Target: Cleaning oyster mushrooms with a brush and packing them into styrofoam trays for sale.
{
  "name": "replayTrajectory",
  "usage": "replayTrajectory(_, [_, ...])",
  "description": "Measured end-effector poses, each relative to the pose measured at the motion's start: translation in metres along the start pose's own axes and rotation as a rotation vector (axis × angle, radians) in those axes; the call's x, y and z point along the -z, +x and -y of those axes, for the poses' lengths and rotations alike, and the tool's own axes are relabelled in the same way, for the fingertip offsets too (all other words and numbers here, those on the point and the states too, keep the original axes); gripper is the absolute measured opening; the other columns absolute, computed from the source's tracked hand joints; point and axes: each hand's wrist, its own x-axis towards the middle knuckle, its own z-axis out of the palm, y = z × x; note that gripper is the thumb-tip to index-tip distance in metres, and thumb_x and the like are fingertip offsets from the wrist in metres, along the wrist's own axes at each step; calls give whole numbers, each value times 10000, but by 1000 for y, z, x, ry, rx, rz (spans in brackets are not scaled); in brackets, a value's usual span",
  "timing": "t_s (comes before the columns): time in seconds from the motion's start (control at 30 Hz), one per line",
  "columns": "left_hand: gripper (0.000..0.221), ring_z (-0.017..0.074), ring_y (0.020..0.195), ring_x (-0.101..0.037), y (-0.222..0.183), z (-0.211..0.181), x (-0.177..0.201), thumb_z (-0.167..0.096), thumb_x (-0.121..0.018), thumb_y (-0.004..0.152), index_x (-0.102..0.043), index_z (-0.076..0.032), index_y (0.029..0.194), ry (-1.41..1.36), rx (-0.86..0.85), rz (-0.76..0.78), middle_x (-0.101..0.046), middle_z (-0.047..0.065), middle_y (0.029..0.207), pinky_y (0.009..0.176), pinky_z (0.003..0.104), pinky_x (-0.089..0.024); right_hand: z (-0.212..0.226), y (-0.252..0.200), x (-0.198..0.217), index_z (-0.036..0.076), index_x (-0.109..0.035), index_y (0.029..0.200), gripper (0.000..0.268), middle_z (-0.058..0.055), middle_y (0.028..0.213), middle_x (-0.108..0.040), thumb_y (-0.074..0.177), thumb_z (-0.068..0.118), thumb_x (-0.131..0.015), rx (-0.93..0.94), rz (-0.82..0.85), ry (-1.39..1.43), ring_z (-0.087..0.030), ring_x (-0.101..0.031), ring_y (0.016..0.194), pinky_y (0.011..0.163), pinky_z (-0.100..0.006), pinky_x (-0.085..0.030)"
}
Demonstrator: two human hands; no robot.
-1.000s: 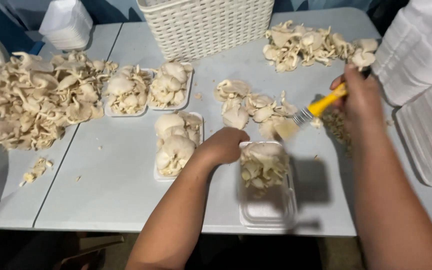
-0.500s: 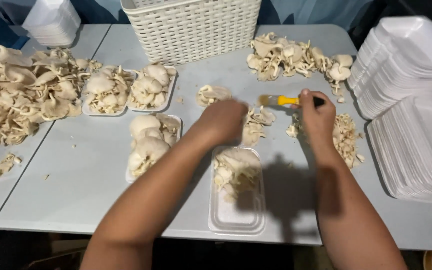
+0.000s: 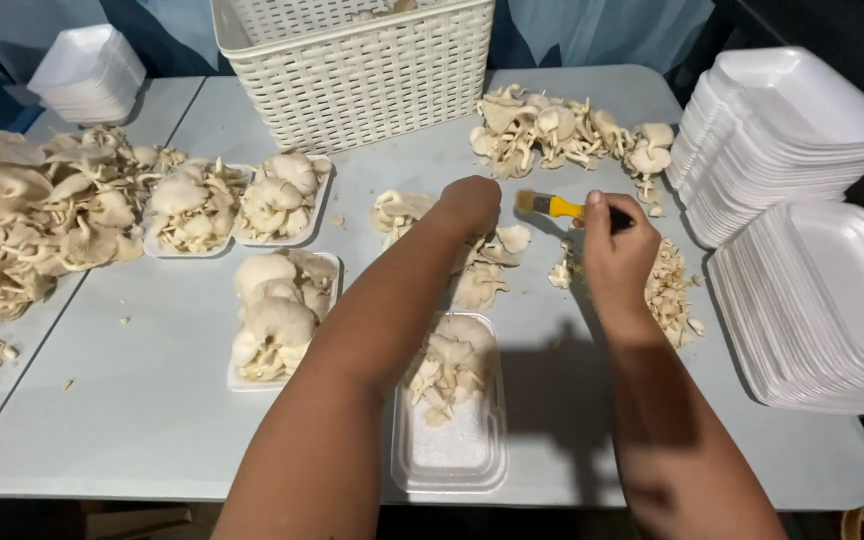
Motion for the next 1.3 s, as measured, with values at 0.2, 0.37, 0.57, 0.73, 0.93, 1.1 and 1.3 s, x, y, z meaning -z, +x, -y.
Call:
replayTrajectory(0.2, [130, 452, 824, -743, -25, 5, 31, 19, -715, 840, -768, 79, 944, -294, 172, 53, -713, 268, 843, 711, 561, -612, -4, -3, 0, -15, -709, 963, 220, -168, 783, -719, 1120, 116, -626, 17, -56, 43, -246, -752, 723, 716, -362, -596])
replayTrajectory(0.37, [208, 315, 777, -740, -62, 39, 55, 46, -659, 839, -766, 21, 1015, -815, 119, -118, -739, 223, 898, 694, 397, -638, 7, 0, -1, -37, -674, 960, 220, -195, 802, -681, 1116, 95, -592, -140, -69, 254, -258, -733, 676, 640, -339, -598])
replayTrajectory(0.57, [364, 221, 862, -769, -147, 29, 67, 23, -607, 934, -610, 114, 1286, -1700, 384, -141, -703, 223, 1050, 736, 222, -663, -11, 1, -4, 26, -673, 957, 236, -150, 756, -674, 1126, 158, -574, -321, -46, 318, -167, -665, 573, 527, -230, -467])
replayTrajectory(0.73, [351, 207, 946, -759, -194, 12, 71, -17, -563, 1004, -566, 123, 1325, -1992, 423, -117, -727, 172, 1114, 793, 214, -658, 18, -11, -11, 57, -698, 955, 233, -182, 778, -691, 1129, 178, -604, -373, -21, 275, -178, -707, 593, 497, -215, -447])
replayTrajectory(0.93, [399, 364, 985, -743, -193, 18, 44, 41, -647, 952, -590, 119, 1340, -1931, 491, -250, -672, 310, 1181, 869, 379, -645, 34, -15, -17, 21, -662, 1009, 281, -199, 735, -674, 1127, 249, -549, -437, 39, 373, -94, -510, 431, 433, -208, -375])
replayTrajectory(1.1, [257, 257, 955, -736, -195, 21, 57, 18, -624, 973, -697, 52, 1217, -1926, 534, -127, -726, 239, 1017, 913, 312, -624, 48, -13, -11, 41, -661, 1047, 275, -150, 764, -692, 1162, 237, -507, -447, 177, 206, -107, -488, 465, 445, -223, -389])
replayTrajectory(1.3, [257, 249, 1006, -738, -199, 21, 63, 9, -561, 986, -695, 70, 1196, -1965, 552, -165, -716, 244, 1051, 888, 261, -618, 48, 2, 2, 73, -640, 953, 294, -32, 775, -586, 1114, 286, -517, -490, -89, 280, -138, -669, 615, 467, -209, -362])
